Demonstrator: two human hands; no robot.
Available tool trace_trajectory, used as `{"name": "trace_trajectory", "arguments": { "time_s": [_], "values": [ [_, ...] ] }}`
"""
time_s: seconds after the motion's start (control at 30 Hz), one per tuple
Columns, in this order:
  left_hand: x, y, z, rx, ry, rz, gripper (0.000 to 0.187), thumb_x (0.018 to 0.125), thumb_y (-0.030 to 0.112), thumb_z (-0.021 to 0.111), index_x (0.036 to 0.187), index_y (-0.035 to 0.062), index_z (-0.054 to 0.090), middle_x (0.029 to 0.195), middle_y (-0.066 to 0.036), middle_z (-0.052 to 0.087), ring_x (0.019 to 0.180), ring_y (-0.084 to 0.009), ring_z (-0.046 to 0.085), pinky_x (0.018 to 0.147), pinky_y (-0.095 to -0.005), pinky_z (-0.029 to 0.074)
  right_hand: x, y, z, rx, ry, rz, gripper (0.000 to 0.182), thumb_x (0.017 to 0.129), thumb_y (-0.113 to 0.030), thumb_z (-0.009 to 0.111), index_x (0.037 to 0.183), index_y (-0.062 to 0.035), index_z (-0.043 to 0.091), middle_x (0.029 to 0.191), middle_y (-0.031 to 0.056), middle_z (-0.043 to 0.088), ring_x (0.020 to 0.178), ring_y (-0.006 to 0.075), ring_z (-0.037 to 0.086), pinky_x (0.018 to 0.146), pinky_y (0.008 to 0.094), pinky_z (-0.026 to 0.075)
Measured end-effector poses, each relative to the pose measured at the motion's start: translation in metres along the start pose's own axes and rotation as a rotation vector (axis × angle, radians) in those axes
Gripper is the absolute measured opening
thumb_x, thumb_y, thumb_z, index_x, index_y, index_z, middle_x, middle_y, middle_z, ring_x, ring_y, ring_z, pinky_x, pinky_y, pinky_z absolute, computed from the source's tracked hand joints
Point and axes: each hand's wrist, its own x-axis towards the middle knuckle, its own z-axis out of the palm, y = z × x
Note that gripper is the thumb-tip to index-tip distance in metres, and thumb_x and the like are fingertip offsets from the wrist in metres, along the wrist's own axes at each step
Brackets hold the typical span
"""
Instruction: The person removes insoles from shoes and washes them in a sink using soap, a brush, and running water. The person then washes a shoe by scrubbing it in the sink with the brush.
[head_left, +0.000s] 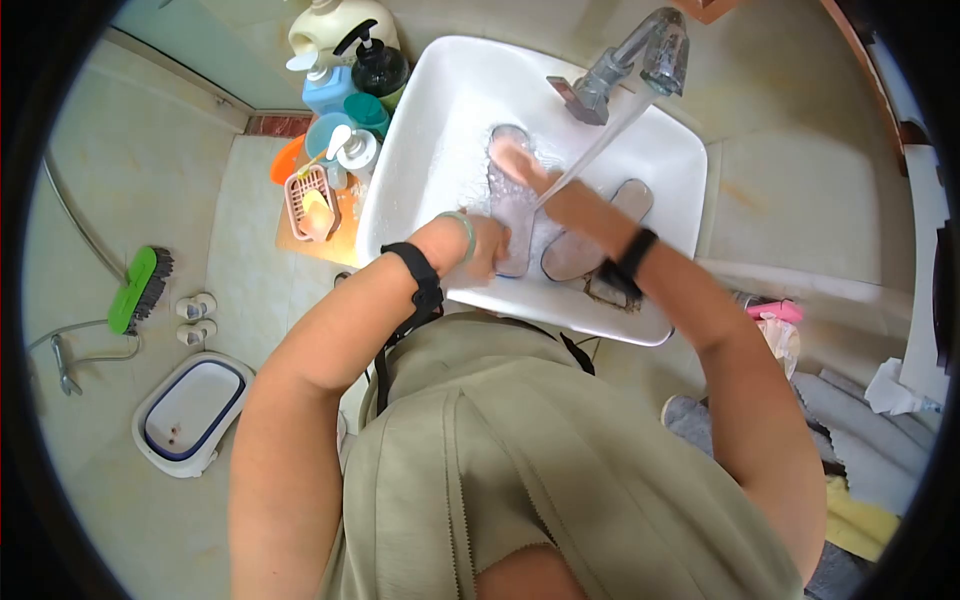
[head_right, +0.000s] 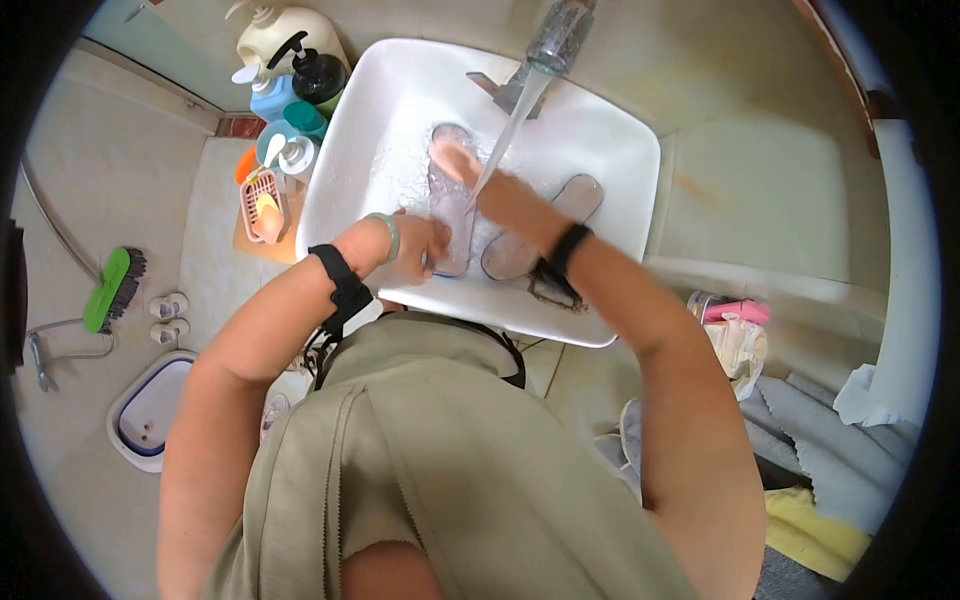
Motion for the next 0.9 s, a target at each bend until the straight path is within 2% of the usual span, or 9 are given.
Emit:
{"name": "trace_trajectory", "arguments": {
  "time_s": [0.03, 0.17, 0.27, 0.4, 0.47, 0.57, 0.7, 0.77, 0.9],
  "values": [
    [0.002, 0.001, -0.002, 0.048, -0.030, -0.017, 0.051, 0.075, 0.032, 0.060, 0.124, 0.0230, 0.058, 0.145, 0.001, 0.038, 0.135, -0.0197, 0.031, 0.107, -0.0535, 0.023, 0.018, -0.004, -0.013, 0.059, -0.093, 0.139, 0.042, 0.091, -0.004, 0.040, 0.133, -0.0060, 0.040, 0.092, 0.0232, 0.064, 0.077, 0.0375, 0.064, 0.063, 0.0459, 0.049],
    [0.010, 0.004, -0.003, 0.082, -0.113, -0.049, 0.050, 0.075, 0.033, 0.059, 0.124, 0.0243, 0.059, 0.142, 0.003, 0.040, 0.132, -0.0193, 0.036, 0.106, -0.0541, 0.024, 0.044, 0.014, -0.012, -0.081, -0.002, 0.011, 0.043, 0.090, -0.008, 0.043, 0.133, -0.0043, 0.037, 0.089, 0.0253, 0.063, 0.078, 0.0368, 0.064, 0.059, 0.0453, 0.048],
    [0.010, -0.002, -0.001, 0.057, -0.045, -0.028, 0.048, 0.075, 0.032, 0.058, 0.122, 0.0246, 0.060, 0.140, 0.005, 0.043, 0.129, -0.0189, 0.040, 0.105, -0.0564, 0.025, 0.002, 0.003, 0.002, 0.189, -0.112, 0.230, 0.059, 0.088, -0.006, 0.045, 0.142, -0.0107, 0.024, 0.090, 0.0266, 0.062, 0.093, 0.0359, 0.062, 0.079, 0.0427, 0.049],
    [0.002, -0.005, -0.006, 0.008, -0.031, -0.008, 0.049, 0.075, 0.032, 0.056, 0.124, 0.0250, 0.059, 0.141, 0.006, 0.041, 0.129, -0.0194, 0.040, 0.103, -0.0618, 0.023, -0.038, -0.001, 0.010, -0.101, -0.235, 0.166, 0.062, 0.087, -0.005, 0.046, 0.144, -0.0133, 0.023, 0.090, 0.0264, 0.063, 0.100, 0.0364, 0.059, 0.087, 0.0418, 0.046],
    [0.005, -0.007, -0.004, 0.002, -0.044, -0.011, 0.049, 0.076, 0.033, 0.056, 0.125, 0.0253, 0.058, 0.142, 0.006, 0.040, 0.129, -0.0191, 0.040, 0.103, -0.0633, 0.022, -0.007, 0.036, 0.033, 0.031, 0.041, -0.052, 0.061, 0.087, -0.003, 0.046, 0.143, -0.0136, 0.025, 0.096, 0.0261, 0.061, 0.101, 0.0374, 0.059, 0.086, 0.0428, 0.047],
    [0.009, -0.002, -0.010, 0.074, -0.126, -0.031, 0.051, 0.077, 0.034, 0.055, 0.127, 0.0262, 0.056, 0.143, 0.008, 0.039, 0.130, -0.0192, 0.039, 0.105, -0.0644, 0.019, 0.030, -0.031, -0.049, -0.139, -0.263, 0.261, 0.067, 0.085, -0.002, 0.048, 0.145, -0.0148, 0.022, 0.106, 0.0232, 0.061, 0.100, 0.0390, 0.059, 0.083, 0.0418, 0.049],
    [0.016, 0.000, -0.007, 0.091, -0.145, -0.047, 0.049, 0.077, 0.035, 0.055, 0.125, 0.0258, 0.057, 0.143, 0.008, 0.038, 0.132, -0.0201, 0.037, 0.106, -0.0646, 0.018, 0.038, 0.010, -0.011, -0.090, -0.227, 0.219, 0.068, 0.084, -0.005, 0.050, 0.145, -0.0139, 0.022, 0.110, 0.0238, 0.060, 0.096, 0.0402, 0.061, 0.079, 0.0404, 0.050],
    [0.013, -0.001, -0.007, 0.084, -0.135, -0.045, 0.048, 0.077, 0.035, 0.055, 0.125, 0.0260, 0.058, 0.144, 0.008, 0.037, 0.132, -0.0203, 0.036, 0.105, -0.0646, 0.018, 0.003, 0.027, 0.024, 0.159, 0.158, -0.051, 0.073, 0.081, 0.002, 0.045, 0.146, -0.0130, 0.016, 0.103, 0.0251, 0.062, 0.078, 0.0367, 0.065, 0.062, 0.0409, 0.053],
    [0.004, 0.000, -0.015, 0.071, -0.111, -0.052, 0.049, 0.078, 0.034, 0.055, 0.126, 0.0284, 0.056, 0.146, 0.008, 0.034, 0.134, -0.0190, 0.033, 0.105, -0.0651, 0.020, -0.035, 0.009, 0.023, -0.064, -0.115, 0.036, 0.072, 0.081, 0.002, 0.044, 0.146, -0.0104, 0.016, 0.099, 0.0257, 0.062, 0.075, 0.0370, 0.065, 0.058, 0.0423, 0.052]
  ]
}}
